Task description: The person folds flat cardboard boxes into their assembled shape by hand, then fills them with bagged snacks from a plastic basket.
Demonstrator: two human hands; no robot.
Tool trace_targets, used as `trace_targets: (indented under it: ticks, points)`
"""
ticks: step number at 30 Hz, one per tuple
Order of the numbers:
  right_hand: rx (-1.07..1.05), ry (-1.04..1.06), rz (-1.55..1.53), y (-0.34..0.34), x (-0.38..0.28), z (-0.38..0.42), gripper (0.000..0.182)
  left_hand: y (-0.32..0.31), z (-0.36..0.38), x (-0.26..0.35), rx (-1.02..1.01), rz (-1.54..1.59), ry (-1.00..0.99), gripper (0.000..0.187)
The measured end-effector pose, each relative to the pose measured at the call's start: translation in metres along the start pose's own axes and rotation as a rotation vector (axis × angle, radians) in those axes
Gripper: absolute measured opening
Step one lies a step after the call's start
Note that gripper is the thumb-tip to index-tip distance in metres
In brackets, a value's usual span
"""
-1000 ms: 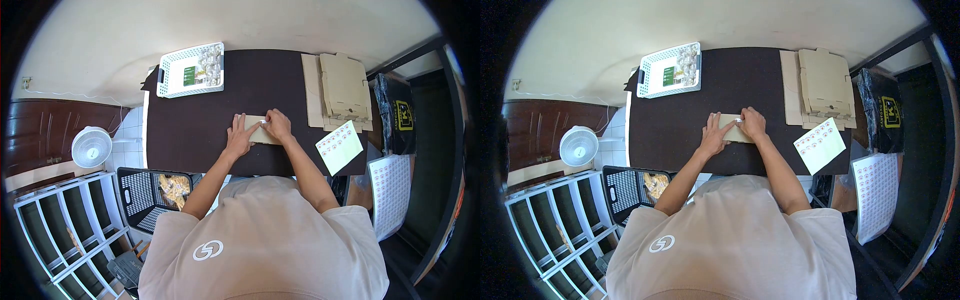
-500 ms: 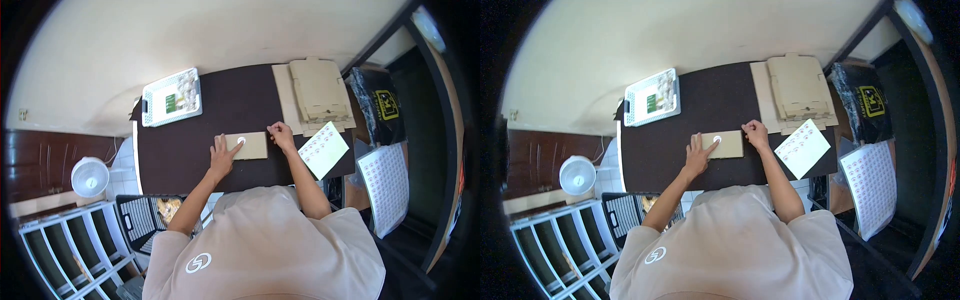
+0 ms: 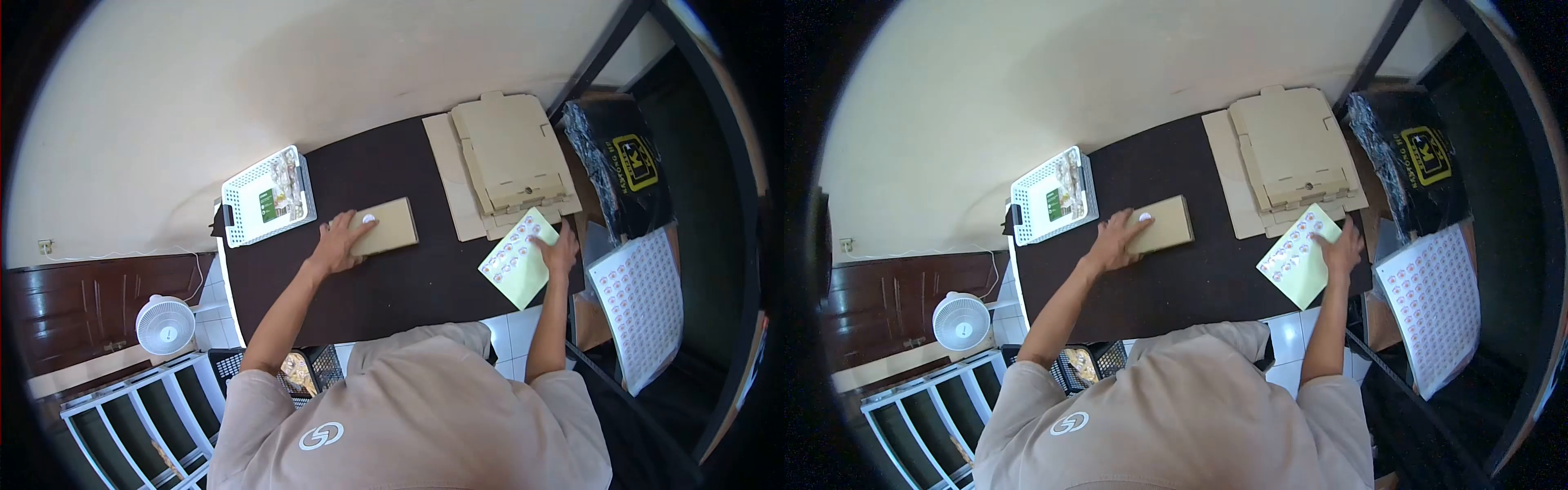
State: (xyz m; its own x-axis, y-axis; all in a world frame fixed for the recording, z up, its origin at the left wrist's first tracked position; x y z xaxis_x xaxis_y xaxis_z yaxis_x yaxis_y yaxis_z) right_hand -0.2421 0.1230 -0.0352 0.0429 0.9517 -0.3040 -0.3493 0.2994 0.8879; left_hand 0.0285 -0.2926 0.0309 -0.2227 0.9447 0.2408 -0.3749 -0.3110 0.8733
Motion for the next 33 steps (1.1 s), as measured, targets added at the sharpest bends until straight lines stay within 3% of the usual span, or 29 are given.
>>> trace_targets:
  ticks: [7, 8, 10, 14, 16, 18, 19, 21, 22, 24, 25, 28, 31, 33]
  points:
    - [0.086, -0.075, 0.192, 0.007, 0.036, 0.029, 0.077, 0.061, -0.091, -0.040, 0.073, -0.121, 0.120, 0.093]
    - [0.075, -0.109, 0.117, 0.008, 0.045, 0.030, 0.058, 0.064, -0.102, -0.047, 0.059, -0.140, 0.160, 0.093]
    - [0.127, -0.008, -0.001, -0.002, 0.080, 0.022, 0.039, 0.063, -0.122, -0.072, 0.060, -0.184, 0.199, 0.093]
    - [0.031, -0.136, -0.082, 0.007, 0.090, 0.027, 0.038, 0.076, -0.135, -0.100, 0.062, -0.200, 0.299, 0.093]
    - [0.311, -0.061, 0.056, 0.023, 0.077, 0.037, 0.036, 0.074, -0.140, -0.107, 0.076, -0.185, 0.300, 0.093]
    - [0.379, -0.006, 0.012, 0.033, 0.066, 0.025, 0.034, 0.067, -0.137, -0.106, 0.229, -0.191, 0.276, 0.091]
    - [0.442, 0.058, -0.037, 0.041, 0.057, 0.017, 0.033, 0.054, -0.138, -0.111, 0.225, -0.186, 0.245, 0.091]
    - [0.442, 0.089, -0.207, 0.058, 0.032, -0.011, 0.028, 0.038, -0.138, -0.120, 0.508, -0.035, -0.003, 0.087]
    - [0.439, 0.113, -0.253, 0.071, 0.014, -0.022, 0.027, 0.033, -0.138, -0.122, 0.505, -0.029, -0.031, 0.087]
    - [0.405, 0.132, -0.362, 0.087, -0.021, -0.052, 0.024, 0.022, -0.143, -0.131, 0.320, -0.006, 0.184, 0.081]
    - [0.372, 0.128, -0.423, 0.089, -0.034, -0.072, 0.023, 0.023, -0.143, -0.124, 0.329, -0.001, 0.173, 0.081]
    - [0.304, 0.211, -0.412, 0.058, -0.054, -0.135, 0.027, 0.028, -0.140, -0.105, 0.196, -0.208, 0.427, 0.080]
    - [0.417, 0.357, -0.144, 0.049, -0.079, -0.148, 0.026, 0.034, -0.133, -0.073, 0.339, -0.148, 0.482, 0.083]
    - [0.300, 0.228, -0.161, 0.053, -0.086, -0.149, 0.025, 0.044, -0.120, -0.045, 0.423, -0.016, 0.459, 0.081]
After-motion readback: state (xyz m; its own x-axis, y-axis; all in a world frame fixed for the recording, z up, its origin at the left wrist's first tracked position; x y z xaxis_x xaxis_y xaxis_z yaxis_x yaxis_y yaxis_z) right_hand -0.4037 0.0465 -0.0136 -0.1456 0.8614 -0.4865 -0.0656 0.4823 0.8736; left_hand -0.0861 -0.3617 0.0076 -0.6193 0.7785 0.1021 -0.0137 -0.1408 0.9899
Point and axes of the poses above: each hand's wrist, its own z-axis away from the middle knuckle, its own y-axis out of the back of the hand, x = y × z, the point moved 4 cm from there along -z, towards the middle knuckle, and after that the axes turned 6 degrees about -x, right-handed, at the moved point
